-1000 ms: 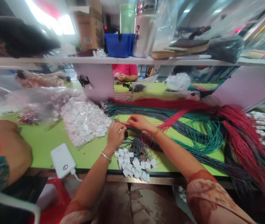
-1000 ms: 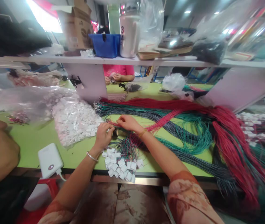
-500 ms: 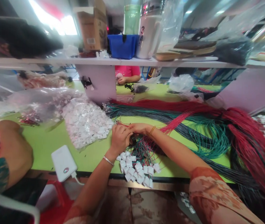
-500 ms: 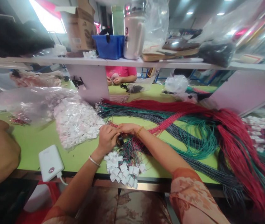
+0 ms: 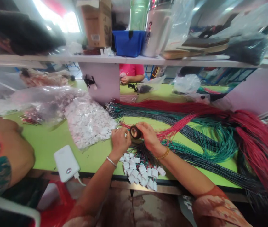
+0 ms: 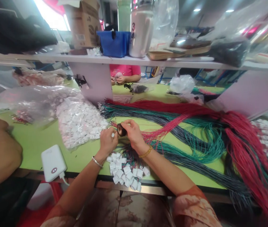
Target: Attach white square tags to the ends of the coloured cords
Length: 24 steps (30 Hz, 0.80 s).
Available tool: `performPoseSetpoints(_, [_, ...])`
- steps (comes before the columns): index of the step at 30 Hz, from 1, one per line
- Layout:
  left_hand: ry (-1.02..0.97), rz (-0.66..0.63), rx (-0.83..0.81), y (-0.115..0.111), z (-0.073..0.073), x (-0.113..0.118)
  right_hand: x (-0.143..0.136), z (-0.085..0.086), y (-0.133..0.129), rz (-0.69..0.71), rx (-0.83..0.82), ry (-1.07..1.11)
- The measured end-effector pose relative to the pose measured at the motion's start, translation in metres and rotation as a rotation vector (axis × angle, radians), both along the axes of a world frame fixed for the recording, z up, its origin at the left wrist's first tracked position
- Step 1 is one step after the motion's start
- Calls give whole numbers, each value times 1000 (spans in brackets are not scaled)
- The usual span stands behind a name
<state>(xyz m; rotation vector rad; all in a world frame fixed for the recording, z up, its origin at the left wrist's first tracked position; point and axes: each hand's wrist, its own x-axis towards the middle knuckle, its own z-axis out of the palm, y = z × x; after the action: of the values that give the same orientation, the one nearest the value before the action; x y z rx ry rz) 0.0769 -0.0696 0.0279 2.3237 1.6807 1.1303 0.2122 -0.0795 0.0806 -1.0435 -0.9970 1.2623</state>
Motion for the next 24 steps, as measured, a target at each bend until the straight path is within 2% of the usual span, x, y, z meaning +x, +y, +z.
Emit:
performPoseSetpoints(4, [124, -62, 102, -3, 4, -1, 11, -25, -12, 134, -168, -97])
performPoseSetpoints(8, [237, -151, 185, -5, 7, -2, 25, -44, -3, 239, -320, -129])
performPoseSetpoints(11, [234, -187, 168, -6, 6, -1, 30, -49, 5, 238, -310, -124])
performPoseSetpoints(15, [219, -248, 110, -5, 2, 2, 31, -50, 4, 262, -208, -191])
performPoseSetpoints(19, [54, -257, -34, 1, -5, 3, 26, -49, -7, 322, -164, -263])
performPoseSetpoints(24, [-278, -293, -238, -1, -4, 4, 20, -40, -19, 340, -146, -260])
